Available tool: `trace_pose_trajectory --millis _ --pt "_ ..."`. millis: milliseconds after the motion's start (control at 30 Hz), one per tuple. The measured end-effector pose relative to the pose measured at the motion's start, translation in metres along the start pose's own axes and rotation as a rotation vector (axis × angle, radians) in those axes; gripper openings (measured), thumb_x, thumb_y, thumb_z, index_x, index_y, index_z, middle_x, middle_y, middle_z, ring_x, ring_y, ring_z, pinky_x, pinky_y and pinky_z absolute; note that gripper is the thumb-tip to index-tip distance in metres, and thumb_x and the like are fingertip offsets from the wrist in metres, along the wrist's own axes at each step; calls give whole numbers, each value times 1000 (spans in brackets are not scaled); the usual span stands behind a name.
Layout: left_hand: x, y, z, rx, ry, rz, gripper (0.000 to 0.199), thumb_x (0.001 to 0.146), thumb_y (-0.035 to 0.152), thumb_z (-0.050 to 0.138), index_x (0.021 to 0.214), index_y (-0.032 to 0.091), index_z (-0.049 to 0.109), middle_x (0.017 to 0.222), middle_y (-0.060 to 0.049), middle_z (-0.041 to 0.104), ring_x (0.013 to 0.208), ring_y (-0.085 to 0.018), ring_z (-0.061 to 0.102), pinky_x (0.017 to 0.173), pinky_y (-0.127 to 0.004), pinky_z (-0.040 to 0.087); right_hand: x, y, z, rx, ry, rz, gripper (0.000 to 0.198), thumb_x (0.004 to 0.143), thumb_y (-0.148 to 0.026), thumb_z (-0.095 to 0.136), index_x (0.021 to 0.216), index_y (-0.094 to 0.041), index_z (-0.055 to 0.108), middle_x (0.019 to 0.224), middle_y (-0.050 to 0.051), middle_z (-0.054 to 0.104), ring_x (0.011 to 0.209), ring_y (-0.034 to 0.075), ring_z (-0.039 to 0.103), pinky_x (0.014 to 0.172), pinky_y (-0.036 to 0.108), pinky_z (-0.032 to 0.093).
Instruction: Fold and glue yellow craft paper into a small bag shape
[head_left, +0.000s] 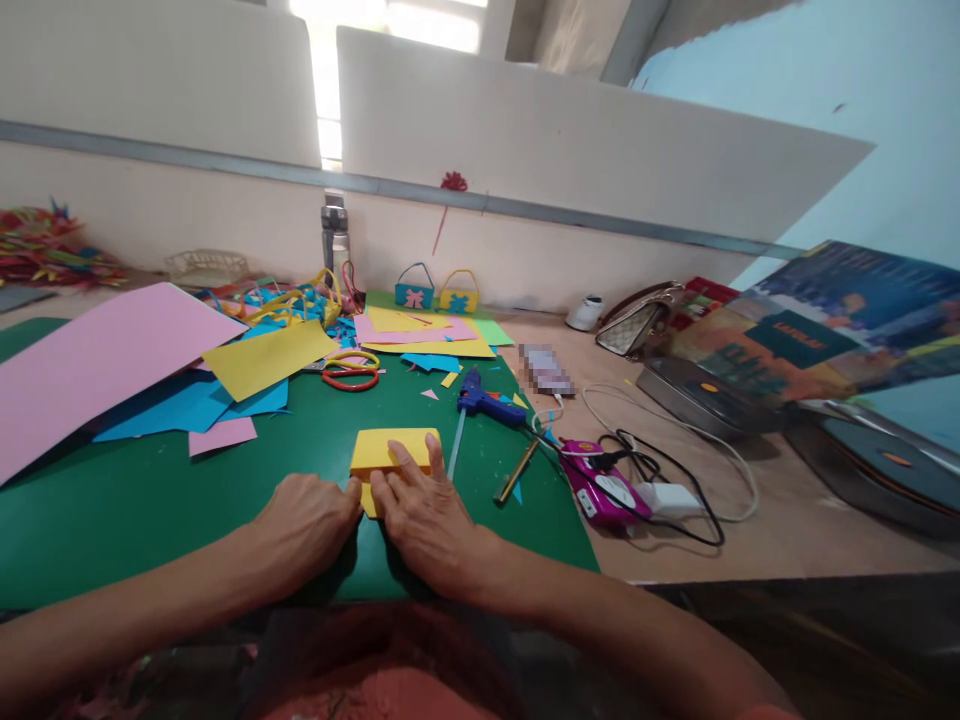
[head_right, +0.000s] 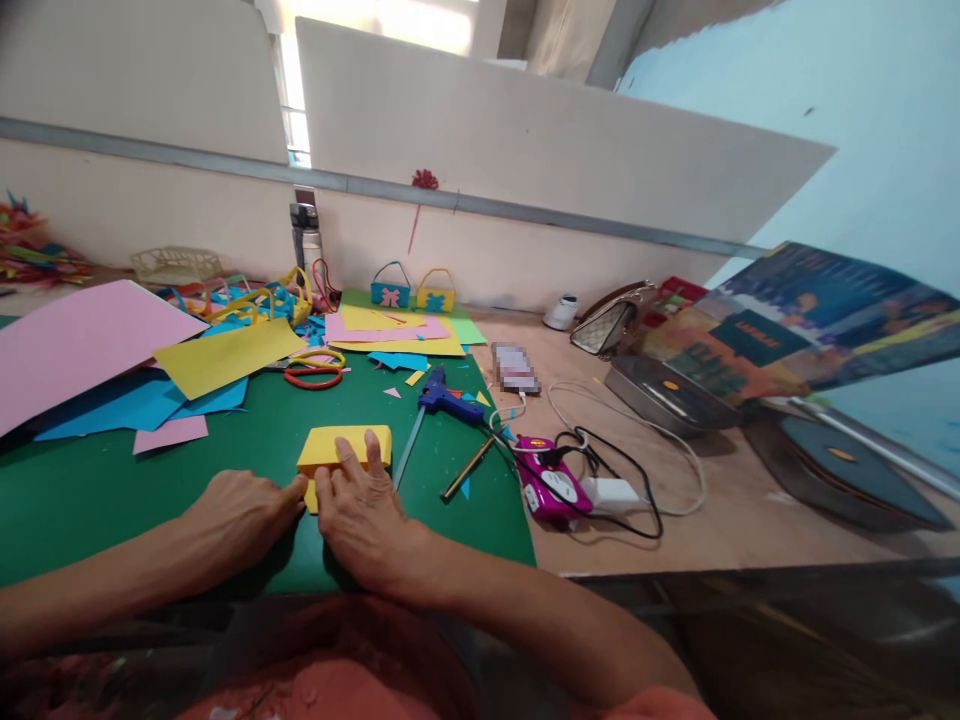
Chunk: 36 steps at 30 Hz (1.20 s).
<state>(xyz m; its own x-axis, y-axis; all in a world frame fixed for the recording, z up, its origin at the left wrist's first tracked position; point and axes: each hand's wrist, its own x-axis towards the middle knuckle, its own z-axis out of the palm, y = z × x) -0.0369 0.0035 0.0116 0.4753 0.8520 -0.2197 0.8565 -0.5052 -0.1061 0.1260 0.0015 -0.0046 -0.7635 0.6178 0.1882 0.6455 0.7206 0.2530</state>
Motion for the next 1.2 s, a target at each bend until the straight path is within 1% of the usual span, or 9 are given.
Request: trace_pose_trajectory --millis 200,300,400,467,600,667,733,833,1200 --pt "-1 0 3 -54 77 -76 36 90 32 30 99 16 61 75 -17 70 69 -32 68 55 -36 46 -6 9 -7 162 71 -23 33 84 -7 40 112 -11 55 105 11 66 126 27 38 106 61 1" --pt "0 -1 3 -97 113 -62 35 90 32 32 91 15 62 74 -14 70 66 -28 67 54 -32 44 -17 23 -19 276 298 30 31 86 -9 38 108 -17 57 101 4 69 125 23 41 106 56 1" --pt "-1 -5 4 -123 207 -23 35 91 32 32 81 16 62 75 -11 68 67 -25 65 53 -30 43 -30 41 -28 267 462 148 23 87 -12 42 97 -19 62 90 2 71 114 19 51 107 49 10" --pt "-2 -7 6 -104 319 33 39 92 32 30 76 17 63 74 -10 66 70 -24 62 55 -31 43 -37 50 -29 211 473 153 20 86 -12 46 89 -20 63 93 3 70 111 19 53 105 46 20" --pt "-5 -9 7 -30 597 154 35 91 34 35 81 20 65 102 -12 63 99 -28 55 81 -42 43 -44 54 -22 61 331 -5 28 85 -7 39 90 -19 64 121 12 59 125 26 39 99 48 29" --pt "-5 -9 9 -11 682 167 28 88 39 42 92 22 64 127 -11 51 123 -33 38 99 -52 29 -42 52 -17 -13 249 -20 31 86 -6 37 98 -18 63 131 14 50 130 29 32 98 50 29" --pt "-3 -8 10 -14 669 169 33 85 46 46 103 22 61 142 -10 36 135 -36 16 106 -58 12 -38 49 -13 -72 176 11 30 86 -7 38 103 -17 61 137 15 43 131 31 29 98 52 29" --pt "3 -7 12 -46 584 191 50 83 57 43 117 22 54 149 -10 23 138 -36 0 105 -61 0 -30 47 -6 -134 90 43 27 86 -7 41 104 -14 60 141 16 38 131 33 27 97 54 29" --pt "16 -3 12 -147 483 209 54 85 59 37 121 22 52 148 -14 23 138 -37 1 104 -64 -1 -22 49 1 -131 -48 49 27 84 -8 47 105 -15 60 139 16 40 132 33 26 100 59 23"
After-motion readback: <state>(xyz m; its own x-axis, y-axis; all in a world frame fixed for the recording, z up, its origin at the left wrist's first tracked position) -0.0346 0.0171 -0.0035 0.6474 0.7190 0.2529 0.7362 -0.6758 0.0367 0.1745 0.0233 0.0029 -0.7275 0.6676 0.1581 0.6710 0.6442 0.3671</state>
